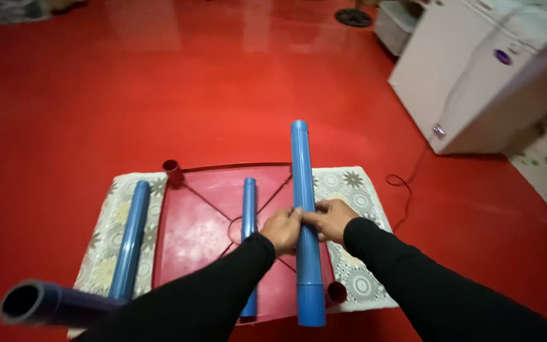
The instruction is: The person assembles a table by inserting blue plastic poles into red metal sockets on an inverted tabletop. They repeatedly pick up poles, align them with the sockets, and push them in until seated.
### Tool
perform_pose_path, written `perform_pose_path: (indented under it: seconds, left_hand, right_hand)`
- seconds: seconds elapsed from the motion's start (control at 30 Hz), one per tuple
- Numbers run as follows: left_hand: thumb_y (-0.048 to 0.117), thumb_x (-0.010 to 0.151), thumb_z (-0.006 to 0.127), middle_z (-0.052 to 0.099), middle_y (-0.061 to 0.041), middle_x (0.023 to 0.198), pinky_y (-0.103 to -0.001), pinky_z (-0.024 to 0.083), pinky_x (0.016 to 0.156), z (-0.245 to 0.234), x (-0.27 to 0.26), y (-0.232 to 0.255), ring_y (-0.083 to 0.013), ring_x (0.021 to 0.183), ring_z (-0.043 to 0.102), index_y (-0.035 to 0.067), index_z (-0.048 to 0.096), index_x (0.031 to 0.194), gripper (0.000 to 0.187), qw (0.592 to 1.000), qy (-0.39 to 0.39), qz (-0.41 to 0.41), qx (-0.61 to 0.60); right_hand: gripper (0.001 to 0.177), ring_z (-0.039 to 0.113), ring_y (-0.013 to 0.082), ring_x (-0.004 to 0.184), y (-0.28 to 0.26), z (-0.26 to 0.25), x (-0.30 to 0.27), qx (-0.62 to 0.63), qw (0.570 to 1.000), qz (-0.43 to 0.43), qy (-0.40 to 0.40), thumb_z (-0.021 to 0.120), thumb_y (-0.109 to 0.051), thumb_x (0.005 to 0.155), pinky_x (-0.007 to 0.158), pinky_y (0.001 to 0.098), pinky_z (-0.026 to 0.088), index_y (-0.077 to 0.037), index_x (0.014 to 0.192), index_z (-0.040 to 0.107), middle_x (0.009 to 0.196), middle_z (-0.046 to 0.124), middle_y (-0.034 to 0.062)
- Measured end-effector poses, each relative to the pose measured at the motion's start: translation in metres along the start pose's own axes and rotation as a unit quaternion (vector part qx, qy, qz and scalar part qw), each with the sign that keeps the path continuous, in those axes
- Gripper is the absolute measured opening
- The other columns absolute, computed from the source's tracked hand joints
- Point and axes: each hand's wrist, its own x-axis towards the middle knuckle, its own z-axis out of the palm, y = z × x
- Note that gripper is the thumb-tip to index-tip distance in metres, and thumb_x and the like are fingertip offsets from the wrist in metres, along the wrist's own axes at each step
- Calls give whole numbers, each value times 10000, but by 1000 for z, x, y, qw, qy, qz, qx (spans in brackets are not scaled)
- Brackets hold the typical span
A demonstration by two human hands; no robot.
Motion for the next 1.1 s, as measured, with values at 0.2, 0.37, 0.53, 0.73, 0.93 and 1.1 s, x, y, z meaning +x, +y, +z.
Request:
perform_pose_path:
  seconds: [0.2,0.37,0.53,0.73,0.93,1.1]
  left_hand:
    - [241,1035,418,733,-194,1065,-506,657,658,-3,-13,-9,-291,841,747,-7,582,1334,422,984,-35,-88,-149]
    - [169,999,478,733,-200,1062,-486,633,637,-4,-5,-17,-300,850,741,-18,577,1323,387,982,-32,-91,-160]
    - [153,945,530,750,-237,1020,-453,627,728,-3,3,-47,-348,887,766,-28,634,1256,374,996,10,-86,3]
    - [188,903,553,746,-250,1064,-423,574,915,-1,18,-94,-356,1034,731,16,656,1255,405,992,44,-88,84]
    - [196,884,594,716,-275,1116,-440,542,982,11,38,-142,-395,1110,689,8,675,1236,407,986,54,-102,120]
    - [173,849,603,724,-271,1124,-437,543,984,23,44,-171,-390,1119,693,2,684,1199,397,985,51,-124,108]
  right_hand:
    - [489,609,175,646,-1,6,10,-38,997,23,-56,747,-254,899,574,303,535,40,1281,666,919,728,131]
    - [505,748,188,787,-1,10,21,-52,996,29,-68,722,-257,902,690,303,638,61,1289,652,992,763,136]
    - [537,762,214,849,23,24,43,-31,996,42,-75,749,-219,896,720,334,657,73,1322,598,1085,731,175]
    - [546,726,201,781,71,48,88,-7,995,69,-76,751,-203,878,660,327,625,66,1326,591,1042,735,149]
    - [554,638,187,686,115,66,133,-37,990,105,-83,777,-259,895,584,323,552,80,1309,632,934,704,146]
    - [548,676,175,668,147,75,156,-128,981,120,-82,769,-327,874,580,318,550,20,1287,668,878,751,127]
